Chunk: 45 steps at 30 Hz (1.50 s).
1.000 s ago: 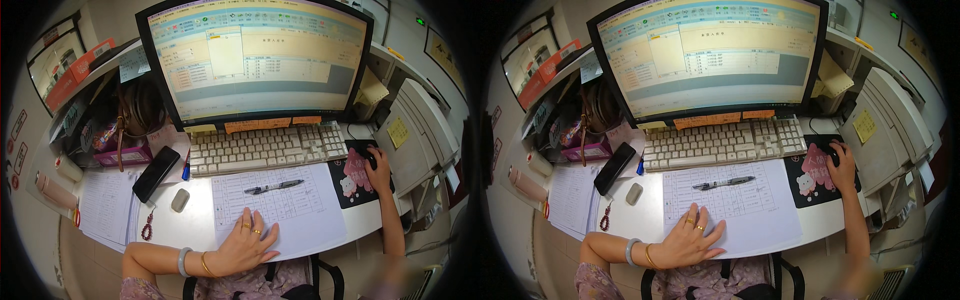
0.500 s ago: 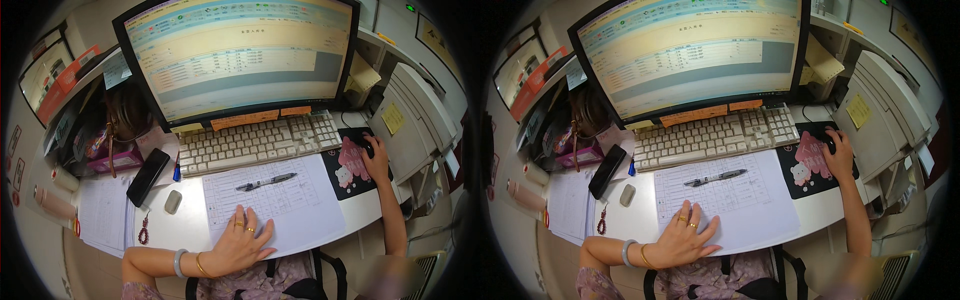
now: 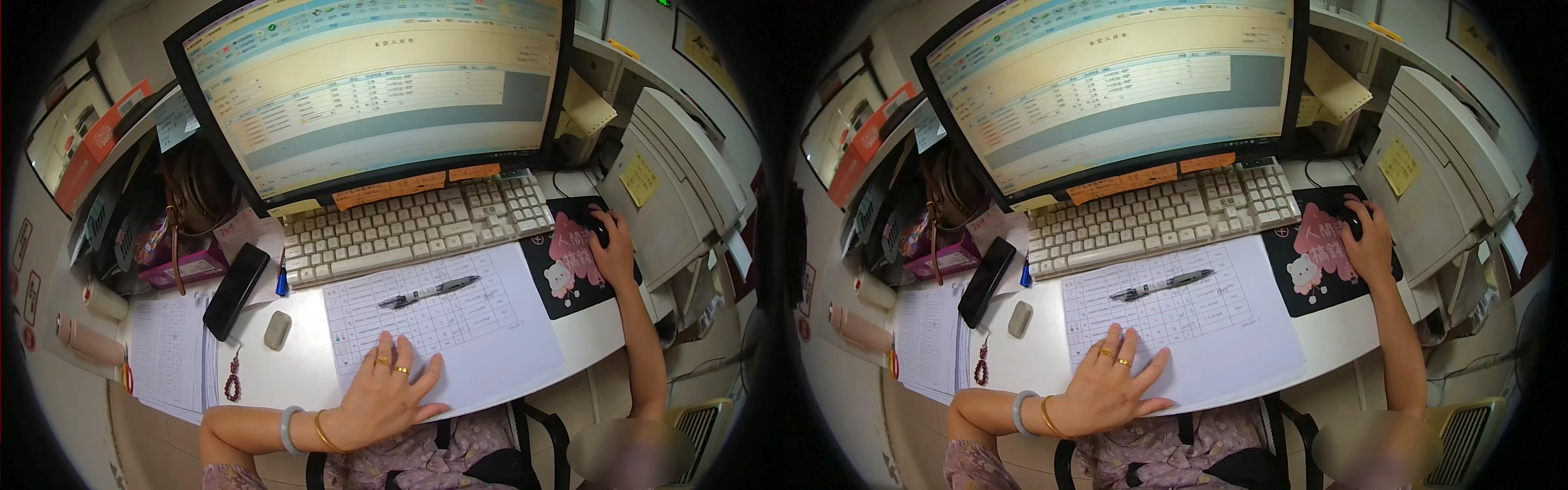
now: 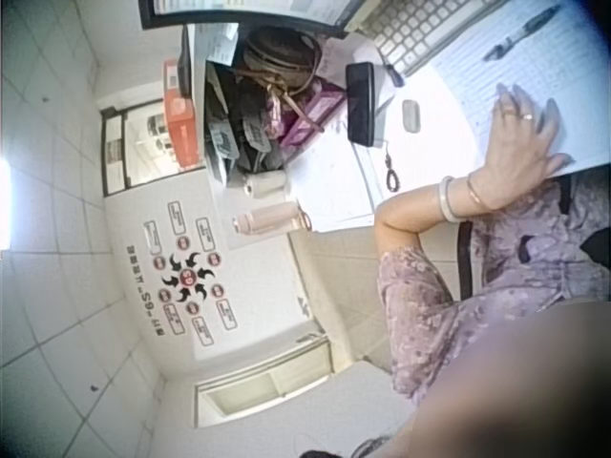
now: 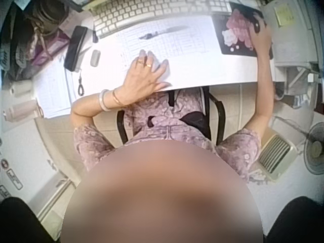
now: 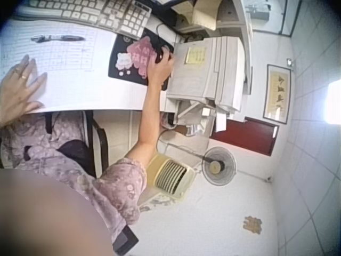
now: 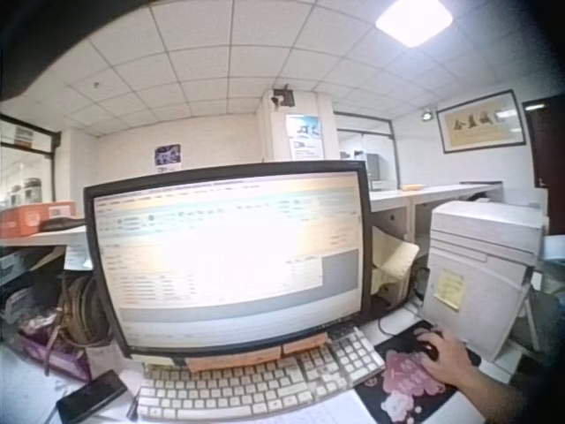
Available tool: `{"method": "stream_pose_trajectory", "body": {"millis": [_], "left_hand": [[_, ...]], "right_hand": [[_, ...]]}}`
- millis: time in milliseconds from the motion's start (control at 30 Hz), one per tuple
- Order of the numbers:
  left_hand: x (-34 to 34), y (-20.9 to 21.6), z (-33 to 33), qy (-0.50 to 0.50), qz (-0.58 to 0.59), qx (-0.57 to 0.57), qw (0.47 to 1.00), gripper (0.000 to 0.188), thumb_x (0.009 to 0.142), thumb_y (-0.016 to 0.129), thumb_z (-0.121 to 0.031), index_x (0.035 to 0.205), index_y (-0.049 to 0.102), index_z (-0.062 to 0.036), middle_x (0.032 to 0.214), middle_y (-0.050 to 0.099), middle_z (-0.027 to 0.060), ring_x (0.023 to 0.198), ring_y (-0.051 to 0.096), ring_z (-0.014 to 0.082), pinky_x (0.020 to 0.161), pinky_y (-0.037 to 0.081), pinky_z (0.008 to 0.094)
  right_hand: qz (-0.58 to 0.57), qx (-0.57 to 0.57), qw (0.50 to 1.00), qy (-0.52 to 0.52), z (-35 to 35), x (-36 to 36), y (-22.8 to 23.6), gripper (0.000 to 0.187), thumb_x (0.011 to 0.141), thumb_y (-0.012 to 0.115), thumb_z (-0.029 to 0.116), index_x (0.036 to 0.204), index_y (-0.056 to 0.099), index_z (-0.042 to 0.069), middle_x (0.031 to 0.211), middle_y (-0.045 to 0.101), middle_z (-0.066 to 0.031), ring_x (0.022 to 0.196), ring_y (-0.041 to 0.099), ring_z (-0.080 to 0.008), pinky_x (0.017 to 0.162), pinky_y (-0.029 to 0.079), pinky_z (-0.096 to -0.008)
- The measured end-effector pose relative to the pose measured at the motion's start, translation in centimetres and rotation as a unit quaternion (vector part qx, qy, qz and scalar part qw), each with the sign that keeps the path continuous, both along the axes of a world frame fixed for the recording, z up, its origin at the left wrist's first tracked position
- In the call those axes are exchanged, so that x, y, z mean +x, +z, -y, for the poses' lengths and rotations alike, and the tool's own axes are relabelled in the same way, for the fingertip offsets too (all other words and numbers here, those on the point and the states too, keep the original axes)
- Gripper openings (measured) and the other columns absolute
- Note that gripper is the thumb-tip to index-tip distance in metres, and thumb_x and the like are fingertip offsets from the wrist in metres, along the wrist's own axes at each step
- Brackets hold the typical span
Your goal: Entering data from a paper log into a computer spreadsheet and checking records.
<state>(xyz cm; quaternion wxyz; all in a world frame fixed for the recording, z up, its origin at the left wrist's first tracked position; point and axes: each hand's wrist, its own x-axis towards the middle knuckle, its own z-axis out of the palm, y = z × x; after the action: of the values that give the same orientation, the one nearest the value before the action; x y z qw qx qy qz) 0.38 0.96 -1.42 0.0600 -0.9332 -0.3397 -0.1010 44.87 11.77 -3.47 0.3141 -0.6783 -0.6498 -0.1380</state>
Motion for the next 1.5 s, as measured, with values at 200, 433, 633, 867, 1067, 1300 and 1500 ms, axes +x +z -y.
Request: {"method": "stream_pose_trajectory", "body": {"millis": [200,433,633,867,1067,1300,1500], "left_hand": [[-1.1,1.6,-3.1,0.088,0.060,-0.109,0.988,0.062,0.090,0.054,-0.059,0.131,0.055,-0.0131,0.125,0.050,0.0248,0.119,0.045,0.0462,0.101,0.033,0.0592],[-3.4,-0.9,-8.9,0.233,0.052,0.056,0.969,0.068,0.090,0.053,-0.061,0.148,0.038,-0.0285,0.158,0.011,0.0217,0.141,0.016,0.0488,0.101,0.022,0.0738],[-3.9,-0.9,-9.2,0.272,0.085,0.012,0.958,0.063,0.092,0.053,-0.057,0.145,0.044,-0.0245,0.155,0.019,0.0233,0.138,0.020,0.0480,0.108,0.021,0.0615],[-3.8,-0.8,-9.7,0.301,0.076,0.015,0.950,0.062,0.089,0.055,-0.059,0.135,0.053,-0.0168,0.150,0.028,0.0235,0.137,0.024,0.0457,0.101,0.026,0.0657],[-3.1,-0.2,-8.9,0.265,0.070,0.101,0.956,0.060,0.089,0.060,-0.051,0.138,0.050,-0.0180,0.151,0.024,0.0225,0.140,0.017,0.0449,0.109,0.019,0.0602],[-1.6,-0.1,-5.5,-0.051,0.157,-0.027,0.986,0.041,0.082,0.072,-0.033,0.112,0.061,-0.0063,0.114,0.059,0.0159,0.101,0.059,0.0320,0.082,0.051,0.0398],[-0.9,0.7,-3.3,-0.192,0.084,-0.078,0.975,0.028,0.085,0.071,-0.026,0.104,0.063,-0.0072,0.107,0.062,0.0042,0.072,0.060,0.0169,0.059,0.052,0.0282]], "right_hand": [[-0.003,-0.006,1.000,0.013,-0.7,-0.2,-0.3,0.039,0.081,0.063,0.012,0.120,0.060,0.011,0.123,0.055,-0.0203,0.111,0.056,-0.0409,0.095,0.046,-0.0437],[-0.008,-0.017,1.000,0.013,-0.3,1.5,-1.1,0.043,0.085,0.060,0.011,0.127,0.057,0.013,0.130,0.051,-0.0212,0.119,0.052,-0.0406,0.101,0.042,-0.0425],[0.002,-0.026,1.000,0.011,-0.6,0.8,-0.8,0.042,0.085,0.061,0.012,0.127,0.057,0.012,0.131,0.050,-0.0210,0.120,0.051,-0.0402,0.102,0.042,-0.0420],[-0.008,-0.029,1.000,-0.003,-0.4,0.3,-0.4,0.044,0.082,0.063,0.013,0.125,0.058,0.011,0.130,0.051,-0.0209,0.118,0.052,-0.0401,0.101,0.042,-0.0425],[-0.003,-0.024,1.000,-0.014,0.0,0.6,-0.3,0.045,0.080,0.063,0.012,0.124,0.058,0.012,0.130,0.051,-0.0197,0.119,0.052,-0.0396,0.101,0.043,-0.0422],[-0.013,0.002,1.000,-0.007,-0.4,0.0,-0.3,0.042,0.079,0.064,0.013,0.121,0.061,0.011,0.124,0.055,-0.0212,0.111,0.056,-0.0408,0.096,0.046,-0.0442],[-0.016,0.007,1.000,0.003,-0.2,-0.2,0.0,0.041,0.081,0.065,0.013,0.122,0.062,0.011,0.123,0.056,-0.0220,0.112,0.056,-0.0405,0.096,0.045,-0.0442]]}}
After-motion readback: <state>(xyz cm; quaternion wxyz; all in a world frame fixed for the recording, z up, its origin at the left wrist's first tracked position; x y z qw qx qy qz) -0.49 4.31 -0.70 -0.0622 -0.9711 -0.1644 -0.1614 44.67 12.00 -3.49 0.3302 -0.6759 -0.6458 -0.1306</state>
